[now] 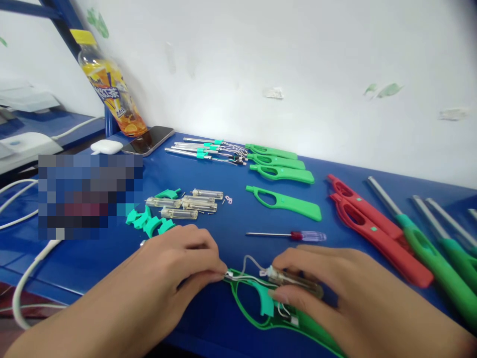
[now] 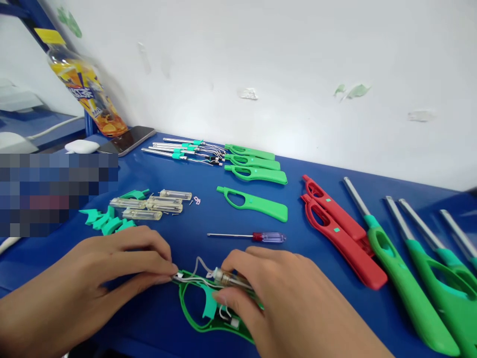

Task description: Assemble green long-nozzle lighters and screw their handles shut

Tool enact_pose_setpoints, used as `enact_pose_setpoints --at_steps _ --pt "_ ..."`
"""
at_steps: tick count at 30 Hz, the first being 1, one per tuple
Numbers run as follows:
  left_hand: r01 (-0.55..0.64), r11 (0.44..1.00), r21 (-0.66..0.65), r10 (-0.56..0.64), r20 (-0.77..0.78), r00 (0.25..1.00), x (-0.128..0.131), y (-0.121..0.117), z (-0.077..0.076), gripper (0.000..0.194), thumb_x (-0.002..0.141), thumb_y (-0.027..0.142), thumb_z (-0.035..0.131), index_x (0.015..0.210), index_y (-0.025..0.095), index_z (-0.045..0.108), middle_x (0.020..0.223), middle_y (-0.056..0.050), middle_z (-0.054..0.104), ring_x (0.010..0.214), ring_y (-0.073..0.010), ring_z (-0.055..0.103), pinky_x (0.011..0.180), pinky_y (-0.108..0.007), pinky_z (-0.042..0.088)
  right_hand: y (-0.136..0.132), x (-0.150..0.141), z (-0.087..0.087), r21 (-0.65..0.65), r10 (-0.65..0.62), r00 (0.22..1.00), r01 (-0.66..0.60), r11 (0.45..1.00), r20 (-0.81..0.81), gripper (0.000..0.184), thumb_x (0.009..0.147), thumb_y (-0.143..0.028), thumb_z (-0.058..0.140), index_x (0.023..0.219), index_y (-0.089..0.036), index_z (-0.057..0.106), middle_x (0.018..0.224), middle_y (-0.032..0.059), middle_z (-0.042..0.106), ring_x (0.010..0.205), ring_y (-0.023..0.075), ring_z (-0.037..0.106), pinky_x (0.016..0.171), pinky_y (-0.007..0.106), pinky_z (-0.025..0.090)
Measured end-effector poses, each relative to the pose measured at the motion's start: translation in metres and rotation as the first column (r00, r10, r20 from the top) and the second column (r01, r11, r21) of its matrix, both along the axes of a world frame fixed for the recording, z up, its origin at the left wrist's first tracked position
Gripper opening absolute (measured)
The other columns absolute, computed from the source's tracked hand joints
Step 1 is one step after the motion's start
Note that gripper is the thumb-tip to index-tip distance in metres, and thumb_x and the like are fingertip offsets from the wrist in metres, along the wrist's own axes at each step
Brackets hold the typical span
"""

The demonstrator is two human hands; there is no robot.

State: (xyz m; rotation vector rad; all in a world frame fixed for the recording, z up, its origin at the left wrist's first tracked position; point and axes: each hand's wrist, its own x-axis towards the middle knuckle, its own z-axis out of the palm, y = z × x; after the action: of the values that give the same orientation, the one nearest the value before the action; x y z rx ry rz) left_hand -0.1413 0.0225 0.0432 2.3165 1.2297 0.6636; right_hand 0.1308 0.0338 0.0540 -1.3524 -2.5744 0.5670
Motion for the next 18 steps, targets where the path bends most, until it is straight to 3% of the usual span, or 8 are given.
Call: enact_pose_setpoints --at_steps 3,7,11,16,18 --pt "-0.008 1.0 0.001 0.008 0.006 1.0 -0.002 0.0 0.001 0.029 0.106 0.018 0.056 0.094 0.031 0.079 0.1 0.008 0.075 0.09 -0.0074 0.071 0.085 -0.013 0.051 -0.001 0.008 -0.005 0.138 -0.022 1.0 0.021 0.99 0.004 0.014 0.099 -0.035 0.067 0.109 -0.035 0.077 0.107 -0.0035 0.085 0.085 0.0235 0.083 0.056 0.029 0.06" --pt "0.007 0.999 0.041 -0.006 -0.022 1.0 -0.007 0.005 0.003 0.032 0.106 0.017 0.053 0.091 0.028 0.079 0.096 0.007 0.076 0.086 -0.0065 0.072 0.083 -0.013 0.051 -0.004 0.017 -0.011 0.187 -0.088 0.996 0.092 0.978 -0.032 0.018 0.099 -0.043 0.066 0.114 -0.038 0.076 0.103 -0.0072 0.085 0.087 0.0242 0.084 0.064 0.033 0.065" --pt "0.017 0.997 0.069 -0.013 -0.052 0.999 -0.01 0.008 0.004 0.033 0.106 0.017 0.052 0.09 0.028 0.079 0.096 0.006 0.075 0.084 -0.0075 0.072 0.081 -0.015 0.051 -0.005 0.019 -0.01 0.12 -0.094 0.994 0.1 0.988 -0.059 0.014 0.101 -0.045 0.064 0.107 -0.038 0.074 0.098 -0.0092 0.084 0.08 0.0197 0.083 0.059 0.028 0.062" --pt "0.006 0.999 0.052 -0.003 -0.051 0.999 -0.012 0.001 -0.001 0.027 0.108 0.018 0.054 0.1 0.033 0.076 0.106 0.007 0.071 0.092 -0.0087 0.07 0.085 -0.016 0.051 -0.003 0.018 -0.005 -0.005 -0.077 0.996 0.077 0.997 -0.051 0.011 0.099 -0.037 0.066 0.101 -0.042 0.075 0.096 -0.0107 0.082 0.08 0.0175 0.08 0.061 0.026 0.06" --pt "0.01 0.994 0.11 0.0 -0.091 0.996 -0.013 -0.004 -0.004 0.03 0.108 0.014 0.052 0.108 0.034 0.074 0.112 0.006 0.07 0.096 -0.0091 0.069 0.088 -0.016 0.051 -0.002 0.017 -0.004 -0.038 -0.06 0.998 0.059 0.998 -0.025 0.013 0.099 -0.034 0.066 0.098 -0.042 0.076 0.096 -0.0102 0.081 0.08 0.0165 0.079 0.059 0.025 0.057"
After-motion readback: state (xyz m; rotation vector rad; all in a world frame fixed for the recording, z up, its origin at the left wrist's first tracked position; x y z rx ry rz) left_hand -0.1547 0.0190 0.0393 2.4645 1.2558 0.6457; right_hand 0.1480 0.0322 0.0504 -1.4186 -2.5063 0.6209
